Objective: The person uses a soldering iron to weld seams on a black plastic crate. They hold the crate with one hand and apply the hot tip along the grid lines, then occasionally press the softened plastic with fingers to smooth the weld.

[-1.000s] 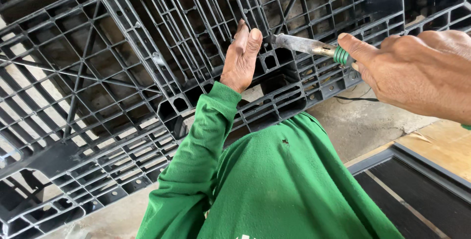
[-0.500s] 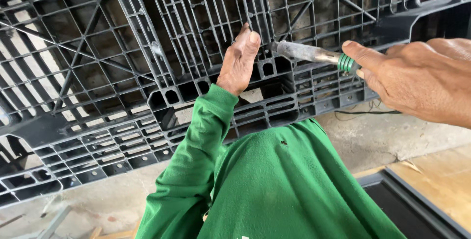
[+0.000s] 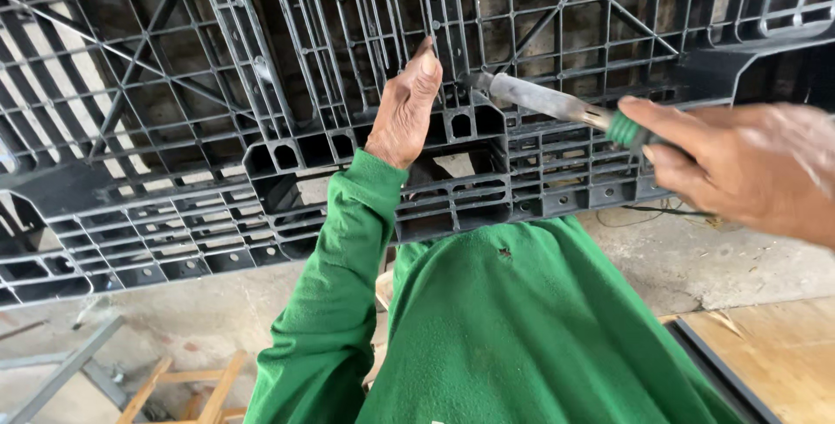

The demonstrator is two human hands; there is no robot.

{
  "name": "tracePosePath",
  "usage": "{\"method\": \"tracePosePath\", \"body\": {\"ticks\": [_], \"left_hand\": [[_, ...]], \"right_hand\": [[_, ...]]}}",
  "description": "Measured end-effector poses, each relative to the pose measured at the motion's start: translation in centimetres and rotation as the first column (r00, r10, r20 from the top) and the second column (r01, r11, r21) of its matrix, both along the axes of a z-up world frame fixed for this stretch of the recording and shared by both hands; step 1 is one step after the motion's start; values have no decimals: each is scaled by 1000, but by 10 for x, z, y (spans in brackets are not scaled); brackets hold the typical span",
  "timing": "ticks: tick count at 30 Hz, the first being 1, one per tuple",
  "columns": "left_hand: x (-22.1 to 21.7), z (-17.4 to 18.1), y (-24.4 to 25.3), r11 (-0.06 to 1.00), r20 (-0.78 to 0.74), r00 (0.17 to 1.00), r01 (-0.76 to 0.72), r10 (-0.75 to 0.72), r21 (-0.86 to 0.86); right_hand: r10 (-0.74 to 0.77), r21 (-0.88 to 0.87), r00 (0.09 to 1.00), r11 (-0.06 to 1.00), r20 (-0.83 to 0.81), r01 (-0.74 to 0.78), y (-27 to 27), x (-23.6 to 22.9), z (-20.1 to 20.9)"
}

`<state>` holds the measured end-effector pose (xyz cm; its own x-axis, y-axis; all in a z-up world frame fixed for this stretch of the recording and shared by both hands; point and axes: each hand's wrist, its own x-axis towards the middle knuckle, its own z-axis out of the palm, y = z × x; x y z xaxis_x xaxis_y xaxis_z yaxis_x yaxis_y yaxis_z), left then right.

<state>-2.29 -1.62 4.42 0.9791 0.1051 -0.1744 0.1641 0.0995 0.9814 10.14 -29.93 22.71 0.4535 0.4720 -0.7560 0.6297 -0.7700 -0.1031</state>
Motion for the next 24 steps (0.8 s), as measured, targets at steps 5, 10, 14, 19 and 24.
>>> {"method": "tracePosePath", "body": {"ticks": [5,10,14,19,24], "left_hand": [[1,-9,0,1000,-16,1000,-11,11,-14],[1,-10,-1,996,-136,990,-40,29,-74],[-3,-8,-3,992,-184,982,-55,34,-110],[1,-9,-3,995,-219,976,-40,18,-95],[0,-13,0,998,-188,982,-9,-1,-56]], "right_hand": [[-10,201,999,979,-45,19,-32,-22,-28],[-91,408,992,905,-86,119,-29,-30,-37],[-85,339,995,935,-59,100,-27,-30,-35],[-113,311,985,939,-131,149,-29,-21,-36],[-168,45,968,983,-185,179,-29,-19,-36]]}}
